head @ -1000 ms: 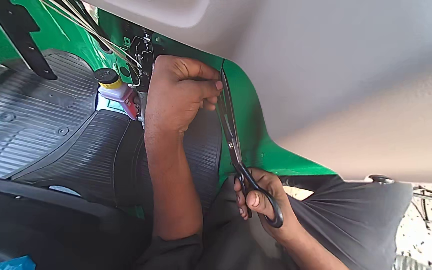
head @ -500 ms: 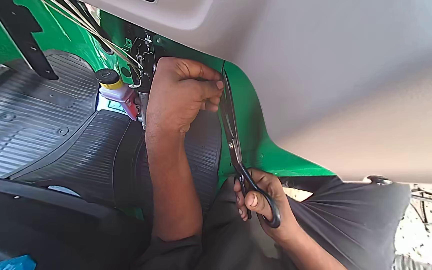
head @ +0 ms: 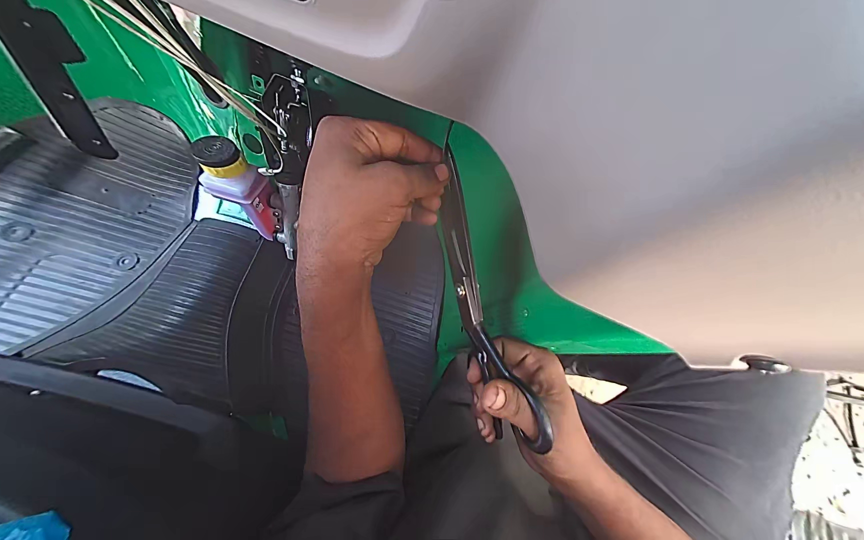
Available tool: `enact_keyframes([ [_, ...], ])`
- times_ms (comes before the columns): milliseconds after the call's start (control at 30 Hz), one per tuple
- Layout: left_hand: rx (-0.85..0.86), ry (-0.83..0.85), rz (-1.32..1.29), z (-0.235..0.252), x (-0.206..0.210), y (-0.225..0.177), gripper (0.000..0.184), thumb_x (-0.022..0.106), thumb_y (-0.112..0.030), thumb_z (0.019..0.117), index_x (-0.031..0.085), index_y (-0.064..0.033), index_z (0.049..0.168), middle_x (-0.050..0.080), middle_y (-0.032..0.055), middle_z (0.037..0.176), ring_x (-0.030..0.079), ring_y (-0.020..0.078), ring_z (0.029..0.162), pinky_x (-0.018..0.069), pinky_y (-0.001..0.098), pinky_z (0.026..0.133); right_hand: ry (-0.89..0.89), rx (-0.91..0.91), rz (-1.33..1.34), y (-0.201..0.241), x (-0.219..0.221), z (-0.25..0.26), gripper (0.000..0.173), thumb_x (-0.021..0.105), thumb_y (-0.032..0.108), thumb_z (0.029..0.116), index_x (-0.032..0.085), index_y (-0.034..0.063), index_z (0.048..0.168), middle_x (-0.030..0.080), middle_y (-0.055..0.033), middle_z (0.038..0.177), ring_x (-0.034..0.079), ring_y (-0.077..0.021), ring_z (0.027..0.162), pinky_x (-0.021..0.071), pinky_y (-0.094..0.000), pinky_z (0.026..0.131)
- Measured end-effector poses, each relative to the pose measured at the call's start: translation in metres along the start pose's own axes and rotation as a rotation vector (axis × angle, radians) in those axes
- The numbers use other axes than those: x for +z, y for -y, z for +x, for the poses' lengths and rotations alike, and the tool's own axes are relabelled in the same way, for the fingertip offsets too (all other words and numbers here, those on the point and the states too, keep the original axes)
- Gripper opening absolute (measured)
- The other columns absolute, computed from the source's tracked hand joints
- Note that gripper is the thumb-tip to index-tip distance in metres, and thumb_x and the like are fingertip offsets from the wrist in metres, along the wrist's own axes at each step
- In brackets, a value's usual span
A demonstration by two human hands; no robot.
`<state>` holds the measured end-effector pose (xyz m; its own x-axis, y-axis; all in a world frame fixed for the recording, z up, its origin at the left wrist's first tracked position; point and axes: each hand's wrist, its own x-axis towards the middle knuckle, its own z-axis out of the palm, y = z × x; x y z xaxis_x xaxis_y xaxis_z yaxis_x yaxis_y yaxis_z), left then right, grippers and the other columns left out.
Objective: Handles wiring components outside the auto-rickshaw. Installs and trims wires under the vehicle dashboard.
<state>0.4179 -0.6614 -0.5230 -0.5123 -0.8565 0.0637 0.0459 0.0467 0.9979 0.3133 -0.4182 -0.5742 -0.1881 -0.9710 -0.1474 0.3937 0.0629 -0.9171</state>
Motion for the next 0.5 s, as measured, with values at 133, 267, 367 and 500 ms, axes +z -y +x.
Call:
enact_keyframes([
  [133,-0.011,-0.007,0.003,0.0001,0.001,-0.0005,0.003,0.073,0.001,0.0893,0.074,-0.0007,0.092,0.073,0.0063,0.077,0.071,0.0152,0.062,0.0647,0.0317,0.058,0.005,-0.013,-0.014,-0.0012,0.0002,0.0007,0.035,0.082,0.027,0.0899,0.063,-0.0018,0.097,0.064,-0.006,0.069,0.064,-0.0124,0.055,0.057,-0.0283,0.048],
  [267,-0.041,-0.009,0.001,0.0003,0.003,-0.0021,0.004,0.073,0.0,0.0897,0.074,-0.0011,0.094,0.074,0.0064,0.078,0.072,0.0155,0.063,0.0648,0.0323,0.058,-0.011,-0.012,-0.012,-0.001,0.0011,0.0011,0.031,0.081,0.024,0.0904,0.063,-0.0009,0.094,0.063,-0.006,0.068,0.062,-0.0125,0.052,0.0563,-0.0285,0.046],
  [367,-0.032,-0.018,0.011,0.0001,0.0035,-0.0027,0.004,0.073,0.0,0.0893,0.074,-0.0013,0.093,0.073,0.0061,0.078,0.071,0.0149,0.062,0.0642,0.0311,0.057,-0.017,-0.014,-0.014,-0.0012,0.0015,0.0014,0.03,0.081,0.023,0.0904,0.063,-0.0008,0.092,0.063,-0.0061,0.068,0.062,-0.0121,0.051,0.0557,-0.0281,0.045],
  [500,0.062,-0.024,0.058,0.0021,0.0005,0.0031,0.004,0.076,-0.004,0.087,0.076,-0.0049,0.091,0.073,0.0027,0.079,0.068,0.0106,0.062,0.0601,0.0264,0.055,-0.022,-0.018,-0.002,-0.0017,0.0017,0.0015,0.029,0.081,0.022,0.0906,0.063,-0.0012,0.092,0.063,-0.0066,0.069,0.062,-0.0121,0.051,0.0557,-0.0277,0.045],
])
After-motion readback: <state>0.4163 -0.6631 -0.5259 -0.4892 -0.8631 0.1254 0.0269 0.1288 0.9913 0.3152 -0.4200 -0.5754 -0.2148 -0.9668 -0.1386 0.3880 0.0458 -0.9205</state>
